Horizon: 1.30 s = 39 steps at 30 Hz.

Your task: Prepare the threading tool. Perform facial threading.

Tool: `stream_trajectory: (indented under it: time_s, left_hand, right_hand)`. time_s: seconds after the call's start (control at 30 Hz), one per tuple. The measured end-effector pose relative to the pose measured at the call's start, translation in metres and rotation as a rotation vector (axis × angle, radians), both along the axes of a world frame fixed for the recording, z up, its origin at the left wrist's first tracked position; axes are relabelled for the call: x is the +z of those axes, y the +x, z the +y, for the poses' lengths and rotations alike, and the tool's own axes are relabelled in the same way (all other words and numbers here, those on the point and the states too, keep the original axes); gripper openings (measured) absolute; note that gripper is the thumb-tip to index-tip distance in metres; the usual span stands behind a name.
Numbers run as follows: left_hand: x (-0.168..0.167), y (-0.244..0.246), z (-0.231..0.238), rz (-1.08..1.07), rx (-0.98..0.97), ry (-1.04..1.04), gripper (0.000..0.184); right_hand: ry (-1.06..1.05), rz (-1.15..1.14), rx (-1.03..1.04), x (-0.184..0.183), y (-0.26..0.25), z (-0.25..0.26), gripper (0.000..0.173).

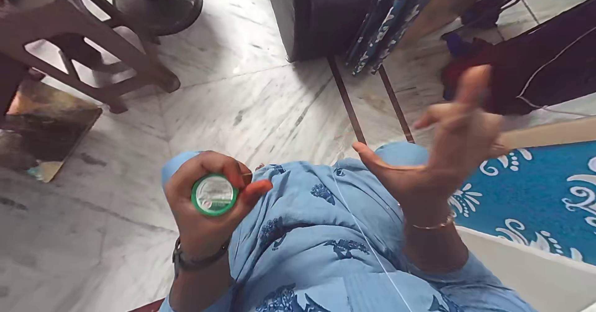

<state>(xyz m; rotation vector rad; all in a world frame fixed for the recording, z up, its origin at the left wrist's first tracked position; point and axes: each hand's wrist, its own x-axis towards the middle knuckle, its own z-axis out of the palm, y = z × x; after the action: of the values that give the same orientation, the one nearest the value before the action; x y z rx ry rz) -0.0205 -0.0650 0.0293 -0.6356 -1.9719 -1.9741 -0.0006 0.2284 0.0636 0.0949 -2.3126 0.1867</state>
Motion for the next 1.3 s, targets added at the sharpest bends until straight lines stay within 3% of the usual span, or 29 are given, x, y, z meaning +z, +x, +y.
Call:
stream_trajectory:
  time_s: [0.1,0.2,0.33,0.5,0.7,0.83,0.93,1.0,1.07,1.17,1.3]
  left_hand:
    - [0.012,0.006,0.004,0.082,0.080,-0.002,0.020]
    - [0.005,-0.001,0.002,0.038,0.172,-0.103,0.022]
    - [-0.023,-0.020,0.000,-0.102,0.252,-0.164,0.025]
    - [-0.065,-0.042,0.013,-0.242,0.412,-0.401,0.026]
    - [-0.090,-0.057,0.016,-0.491,0.530,-0.698,0.023]
    - [-0.096,-0.061,0.013,-0.528,0.524,-0.800,0.020]
    - [-0.081,-0.052,0.000,-0.405,0.450,-0.562,0.023]
    - [-0.062,-0.040,-0.008,-0.262,0.327,-0.290,0.024]
    - [-0.033,-0.023,-0.014,-0.099,0.188,-0.130,0.023]
    - [0.008,0.001,-0.021,0.108,0.060,-0.037,0.023]
    - [0.029,0.013,-0.018,0.199,0.178,-0.047,0.018]
  right_hand:
    - [-0.082,0.038,0.019,0.022,0.006,0.000,0.122]
    - [-0.179,0.067,0.049,0.021,0.006,0.003,0.123]
    - [-0.200,0.051,0.053,-0.001,0.004,0.000,0.105]
    - [-0.162,-0.031,0.031,-0.039,-0.009,-0.010,0.075]
    - [-0.158,-0.150,0.143,-0.095,-0.030,-0.008,0.020]
    - [-0.183,-0.235,0.258,-0.116,-0.038,-0.007,0.023]
    - [-0.131,-0.185,0.212,-0.090,-0.037,-0.005,0.021]
    - [-0.120,-0.175,0.154,-0.056,-0.028,-0.001,0.035]
    - [-0.150,-0.142,0.132,-0.019,-0.013,-0.001,0.065]
    - [-0.209,-0.056,0.134,0.020,0.004,-0.002,0.107]
    - [-0.296,-0.022,0.115,0.035,0.012,-0.003,0.126]
